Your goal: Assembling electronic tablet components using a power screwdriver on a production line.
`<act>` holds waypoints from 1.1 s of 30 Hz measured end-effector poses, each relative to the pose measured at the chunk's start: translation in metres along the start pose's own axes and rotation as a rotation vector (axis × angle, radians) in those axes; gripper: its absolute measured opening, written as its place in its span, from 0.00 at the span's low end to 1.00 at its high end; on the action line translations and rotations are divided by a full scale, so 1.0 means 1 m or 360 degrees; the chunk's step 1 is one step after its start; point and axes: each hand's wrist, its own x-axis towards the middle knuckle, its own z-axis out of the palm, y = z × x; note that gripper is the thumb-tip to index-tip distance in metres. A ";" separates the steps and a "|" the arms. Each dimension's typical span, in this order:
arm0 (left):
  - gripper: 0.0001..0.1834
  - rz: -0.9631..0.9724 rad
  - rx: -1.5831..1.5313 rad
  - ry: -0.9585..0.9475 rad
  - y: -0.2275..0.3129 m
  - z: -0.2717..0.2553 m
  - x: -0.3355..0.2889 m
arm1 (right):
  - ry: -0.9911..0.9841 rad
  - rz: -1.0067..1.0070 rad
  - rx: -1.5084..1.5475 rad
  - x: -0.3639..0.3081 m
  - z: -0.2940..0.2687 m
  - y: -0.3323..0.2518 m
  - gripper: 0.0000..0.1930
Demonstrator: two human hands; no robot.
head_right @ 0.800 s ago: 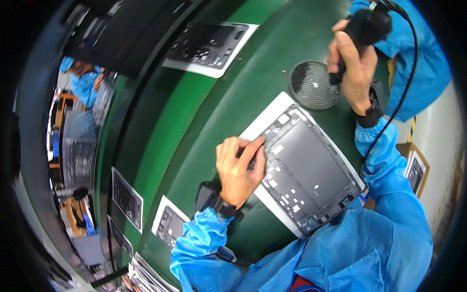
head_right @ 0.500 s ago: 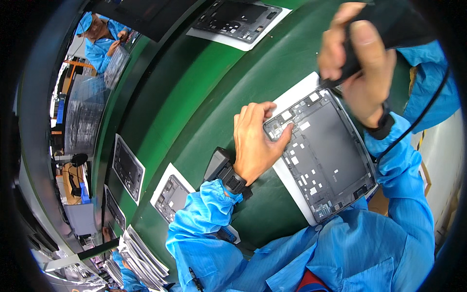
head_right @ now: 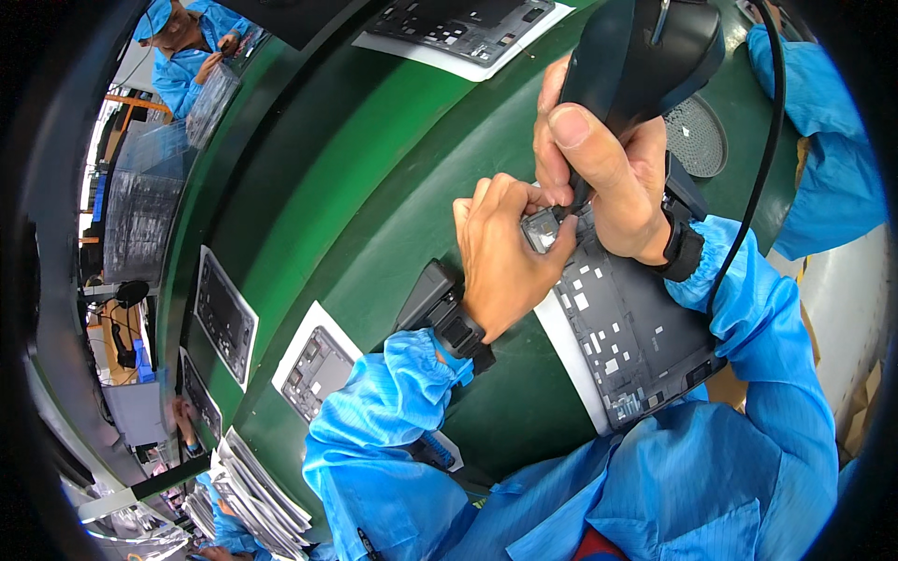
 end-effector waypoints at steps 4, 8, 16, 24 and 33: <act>0.16 0.0007 0.0024 -0.0008 0.000 0.002 0.001 | -0.0032 -0.0024 -0.0001 0.002 -0.002 0.001 0.21; 0.15 0.0012 0.0023 0.0000 0.000 0.004 0.003 | -0.0020 -0.0031 -0.0060 0.004 -0.002 -0.002 0.22; 0.14 0.0001 -0.0009 0.0012 0.004 0.005 0.008 | -0.0051 -0.0047 -0.0127 0.006 -0.005 -0.004 0.22; 0.14 0.0001 -0.0001 0.0032 0.004 0.004 0.009 | -0.0129 -0.0070 -0.0209 0.006 -0.005 -0.004 0.22; 0.14 0.0012 -0.0013 0.0046 0.004 0.005 0.008 | -0.0113 -0.0049 -0.0161 0.006 -0.003 -0.005 0.21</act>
